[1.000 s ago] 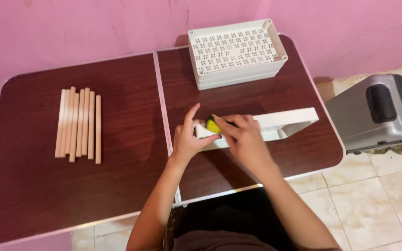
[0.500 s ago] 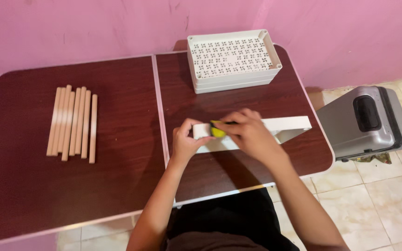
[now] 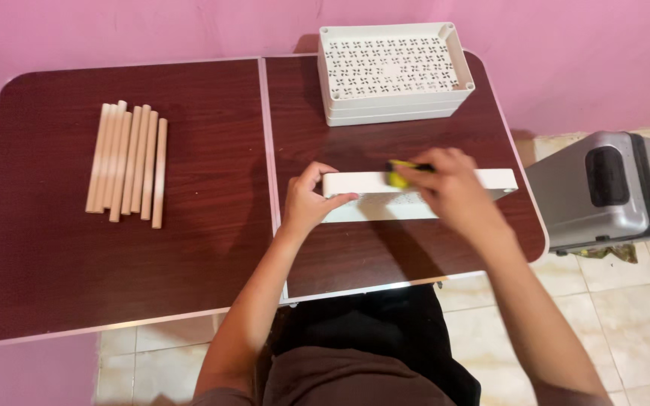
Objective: The person sands the edges and surfaces of a white perforated plastic tray using a yellow and black sanding block. They rotate the tray to reach different sides and continue sanding throughout the clip.
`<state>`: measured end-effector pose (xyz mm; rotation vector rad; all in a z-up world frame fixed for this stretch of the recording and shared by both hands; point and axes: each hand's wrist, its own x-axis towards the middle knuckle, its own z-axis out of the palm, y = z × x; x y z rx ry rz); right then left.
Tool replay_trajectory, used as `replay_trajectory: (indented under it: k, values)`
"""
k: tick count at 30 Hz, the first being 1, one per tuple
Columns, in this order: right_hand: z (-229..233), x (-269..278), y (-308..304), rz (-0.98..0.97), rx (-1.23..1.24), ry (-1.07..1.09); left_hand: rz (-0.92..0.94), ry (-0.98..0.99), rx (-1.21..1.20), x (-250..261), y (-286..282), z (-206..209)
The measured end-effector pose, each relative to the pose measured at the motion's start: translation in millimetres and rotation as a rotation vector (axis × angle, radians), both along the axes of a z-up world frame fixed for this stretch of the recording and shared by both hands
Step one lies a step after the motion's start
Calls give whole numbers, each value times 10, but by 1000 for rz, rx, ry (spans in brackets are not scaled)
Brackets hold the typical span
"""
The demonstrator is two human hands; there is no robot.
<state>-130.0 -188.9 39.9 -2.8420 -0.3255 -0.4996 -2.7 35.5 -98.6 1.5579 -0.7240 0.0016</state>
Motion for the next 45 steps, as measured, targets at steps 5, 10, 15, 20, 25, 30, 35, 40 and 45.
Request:
replay_trajectory:
  k: [5,10,15,20,25,30,35,40,45]
  values:
    - [32,-195,-112,-225,-78,-64,69,-38,0,-3,-51,-39]
    - [-151,-2,250,-95,-28,-111,93,-69,-83,-60,-137,-181]
    - [-166,419,782,145,-43,-150,203,-91,-84,-32,-151,-186]
    - [-77,549,881,247,-73,-117,204,-15,-53,-48,-139,-182]
    - [-20,296,519,205,-143,-108,90,2,-99,-24,-131,-192]
    - [46,48,160,84,-125,-69,92,-41,-83,-50,-150,-230]
    - [-43,123,237,71,-176,-117,78,-44,-133,-41,-173,-267]
    - [-139,505,698,178,-127,-139,124,-87,-122,-8,-154,-310]
    - [-173,600,938,332,-151,-150,188,60,-90,-2,-127,-344]
